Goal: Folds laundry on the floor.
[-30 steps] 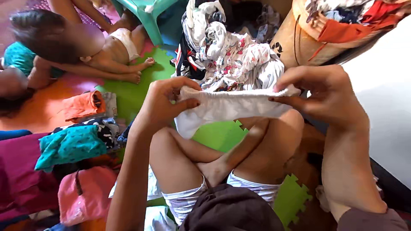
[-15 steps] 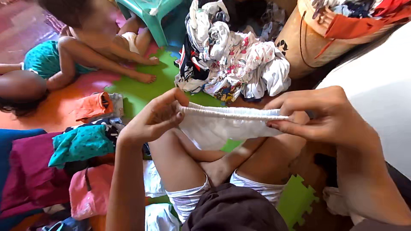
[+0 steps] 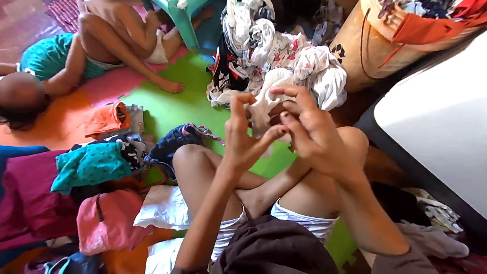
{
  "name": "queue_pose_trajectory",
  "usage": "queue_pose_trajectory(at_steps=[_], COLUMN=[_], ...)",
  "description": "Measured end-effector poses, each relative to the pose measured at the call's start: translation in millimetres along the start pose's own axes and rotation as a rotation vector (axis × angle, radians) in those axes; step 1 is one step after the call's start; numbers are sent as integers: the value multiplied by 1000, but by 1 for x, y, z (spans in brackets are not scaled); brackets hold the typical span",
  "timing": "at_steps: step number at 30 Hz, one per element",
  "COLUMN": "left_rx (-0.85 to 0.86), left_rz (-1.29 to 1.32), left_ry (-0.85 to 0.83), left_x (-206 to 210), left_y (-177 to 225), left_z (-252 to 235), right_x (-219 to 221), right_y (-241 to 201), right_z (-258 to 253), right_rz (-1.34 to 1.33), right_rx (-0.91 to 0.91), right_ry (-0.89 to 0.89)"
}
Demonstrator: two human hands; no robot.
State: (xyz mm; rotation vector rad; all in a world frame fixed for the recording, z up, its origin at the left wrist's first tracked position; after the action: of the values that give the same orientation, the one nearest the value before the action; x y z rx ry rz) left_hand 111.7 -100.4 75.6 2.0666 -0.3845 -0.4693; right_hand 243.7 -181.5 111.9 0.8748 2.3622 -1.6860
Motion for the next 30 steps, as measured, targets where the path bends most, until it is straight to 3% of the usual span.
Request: queue_pose_trajectory(at_steps=[2, 5, 8, 12, 14, 16, 19, 21, 24, 27, 30], left_rx=[43, 51, 13, -319, -371, -244, 32, 97, 37, -195, -341], left_rz=[81, 231, 347, 34, -90, -214, -467, -507, -544, -536, -461], left_ry=[38, -50, -154, -152, -107, 17, 171, 198, 199, 190, 259], left_x=[-14, -36, -60, -101, -123, -149, -180, -191, -191, -175, -169], left_y=[0, 6, 8, -33, -46, -28, 25, 39, 1, -62, -76], left_z=[-8, -16, -19, 10, 29, 44, 71, 96, 167, 264, 290], right_x=[-15, -24, 6, 68, 93, 104, 111, 126, 168, 209, 221], right_y=[-3, 6, 24, 38, 42, 30, -13, -23, 24, 98, 113], right_z=[-1, -9, -14, -17, -22, -21, -19, -10, 36, 107, 121], right_rz=[-154, -236, -223, -282, -255, -261, -303, -398, -363, -338, -394], right_rx=[-65, -165, -60, 158, 223, 90, -295, -462, -522, -333, -150], right_ry=[-58, 43, -42, -83, -100, -102, -100, -165, -276, -430, -515])
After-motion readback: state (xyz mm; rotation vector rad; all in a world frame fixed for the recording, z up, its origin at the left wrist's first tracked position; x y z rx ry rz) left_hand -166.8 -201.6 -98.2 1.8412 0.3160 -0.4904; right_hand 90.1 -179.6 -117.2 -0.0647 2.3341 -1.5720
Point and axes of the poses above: each hand's wrist, its own z-axis away from the middle knuckle, its own x-axis out of the palm, y = z × x, the point moved 4 cm from there along -z, towards the middle knuckle, and after that the axes turned 8 degrees about y, right-handed, at the moved point
